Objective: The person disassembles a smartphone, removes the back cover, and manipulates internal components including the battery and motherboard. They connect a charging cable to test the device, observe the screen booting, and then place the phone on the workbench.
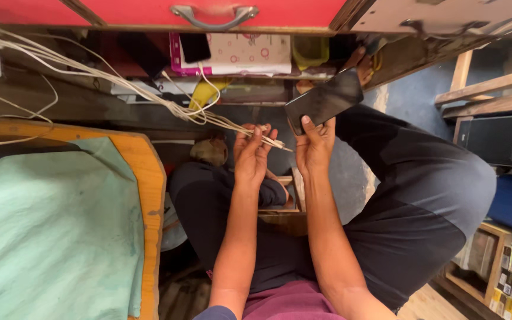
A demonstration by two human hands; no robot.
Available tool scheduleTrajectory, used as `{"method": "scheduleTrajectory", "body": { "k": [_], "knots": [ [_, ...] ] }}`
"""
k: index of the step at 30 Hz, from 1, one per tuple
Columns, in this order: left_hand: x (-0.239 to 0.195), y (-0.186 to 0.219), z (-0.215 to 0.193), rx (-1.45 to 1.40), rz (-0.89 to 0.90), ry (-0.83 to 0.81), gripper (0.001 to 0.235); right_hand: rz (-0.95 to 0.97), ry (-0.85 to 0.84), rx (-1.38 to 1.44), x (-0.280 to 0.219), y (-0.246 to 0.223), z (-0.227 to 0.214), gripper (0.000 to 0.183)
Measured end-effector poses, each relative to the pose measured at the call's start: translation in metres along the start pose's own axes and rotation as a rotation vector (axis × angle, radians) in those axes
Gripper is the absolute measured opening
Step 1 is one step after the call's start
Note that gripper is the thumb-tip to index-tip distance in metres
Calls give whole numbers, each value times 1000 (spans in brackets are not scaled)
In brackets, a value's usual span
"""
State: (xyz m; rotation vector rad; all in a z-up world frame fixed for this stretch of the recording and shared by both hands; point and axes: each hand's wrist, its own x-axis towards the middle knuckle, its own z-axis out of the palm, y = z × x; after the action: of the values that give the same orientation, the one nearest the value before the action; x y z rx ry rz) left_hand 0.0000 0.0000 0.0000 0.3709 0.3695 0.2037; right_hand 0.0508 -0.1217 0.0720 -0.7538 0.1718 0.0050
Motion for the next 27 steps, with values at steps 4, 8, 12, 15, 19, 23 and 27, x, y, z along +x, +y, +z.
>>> {"method": "scheduleTrajectory", "body": {
  "k": [4,8,12,15,19,23,27],
  "knots": [
    [-6,3,7,56,-25,103,12,65,-6,61,-3,15,-1,47],
    [-9,6,15,25,4,85,19,65,-8,63,-4,24,2,48],
    [-10,10,21,8,58,36,24,46,-10,61,-5,24,1,48],
    [-10,12,22,52,67,131,23,55,-3,43,-6,26,0,45],
    [-12,9,22,148,81,187,22,86,-20,91,-9,31,0,43],
    [-14,4,22,175,99,164,20,163,18,108,-11,38,0,38],
    [-15,5,22,177,97,165,19,200,-8,106,-12,41,0,39]
  ]
}}
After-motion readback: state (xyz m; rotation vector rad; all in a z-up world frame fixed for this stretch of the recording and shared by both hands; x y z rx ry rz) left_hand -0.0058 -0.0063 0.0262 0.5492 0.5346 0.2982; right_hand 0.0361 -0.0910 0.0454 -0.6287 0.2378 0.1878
